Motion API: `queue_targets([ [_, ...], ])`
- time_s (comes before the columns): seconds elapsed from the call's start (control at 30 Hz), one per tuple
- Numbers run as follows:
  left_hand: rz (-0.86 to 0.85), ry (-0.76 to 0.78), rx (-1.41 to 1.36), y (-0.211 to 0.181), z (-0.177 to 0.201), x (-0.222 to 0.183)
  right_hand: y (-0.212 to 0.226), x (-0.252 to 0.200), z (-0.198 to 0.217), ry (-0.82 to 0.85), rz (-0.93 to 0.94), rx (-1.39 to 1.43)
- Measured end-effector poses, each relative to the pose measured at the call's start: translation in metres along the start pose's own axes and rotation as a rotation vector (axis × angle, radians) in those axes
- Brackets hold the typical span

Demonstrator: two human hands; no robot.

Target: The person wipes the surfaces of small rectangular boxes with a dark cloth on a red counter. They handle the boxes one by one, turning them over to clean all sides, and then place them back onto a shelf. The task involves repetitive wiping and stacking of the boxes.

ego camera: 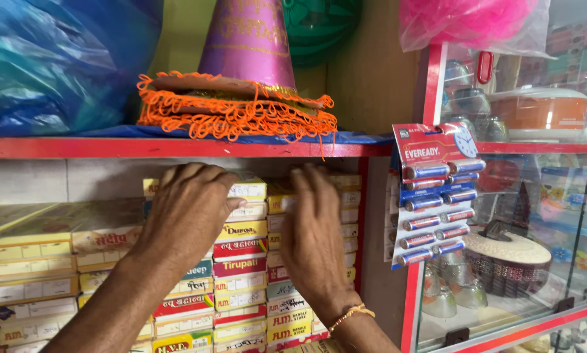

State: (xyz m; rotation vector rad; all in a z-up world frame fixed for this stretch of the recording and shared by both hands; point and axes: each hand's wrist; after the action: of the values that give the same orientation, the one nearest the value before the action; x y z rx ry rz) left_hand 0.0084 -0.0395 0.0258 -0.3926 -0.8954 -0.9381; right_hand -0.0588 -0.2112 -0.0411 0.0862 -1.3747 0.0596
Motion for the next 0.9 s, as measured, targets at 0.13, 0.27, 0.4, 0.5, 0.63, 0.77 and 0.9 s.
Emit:
queue_targets([
  [0.13,-0.045,-0.077,0.052,0.001,-0.004,0.003,-0.011,-0.006,-0.002,-0.052,-0.171,0.028],
  [0.27,-0.005,-0.076,-0.015,0.002,-0.01,0.004,-0.027,-0.016,-0.004,-0.007,-0.153,0.034],
  [0.4,-0.05,-0.187,-0.034,0.0,-0.01,0.008,-0.034,-0.014,0.0,0.043,-0.149,0.005],
  [0.5,-0.036,-0.217,0.013,0.001,-0.012,0.011,-0.035,-0.004,0.002,0.024,-0.056,-0.037],
  [0.63,-0.1,-0.257,0.071,0.008,-0.019,0.011,-0.034,0.01,0.01,0.083,-0.042,-0.036],
  [0.77,-0.197,-0.23,0.062,0.019,-0.021,0.01,-0.034,0.019,0.013,0.057,-0.08,-0.032],
  [0.9,-0.288,-0.119,0.132,0.027,-0.015,0.011,-0.039,0.021,0.015,0.007,-0.031,-0.129],
])
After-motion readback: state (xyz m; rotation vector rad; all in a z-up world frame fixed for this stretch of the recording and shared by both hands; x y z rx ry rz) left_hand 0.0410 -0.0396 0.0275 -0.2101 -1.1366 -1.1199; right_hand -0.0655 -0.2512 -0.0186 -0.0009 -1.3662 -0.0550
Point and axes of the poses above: each hand's wrist, its own x-axis towards the middle knuckle, its own z-axis out of the back of the hand, y = z × x, and after that the axes turned 8 degrees about -x, right-handed
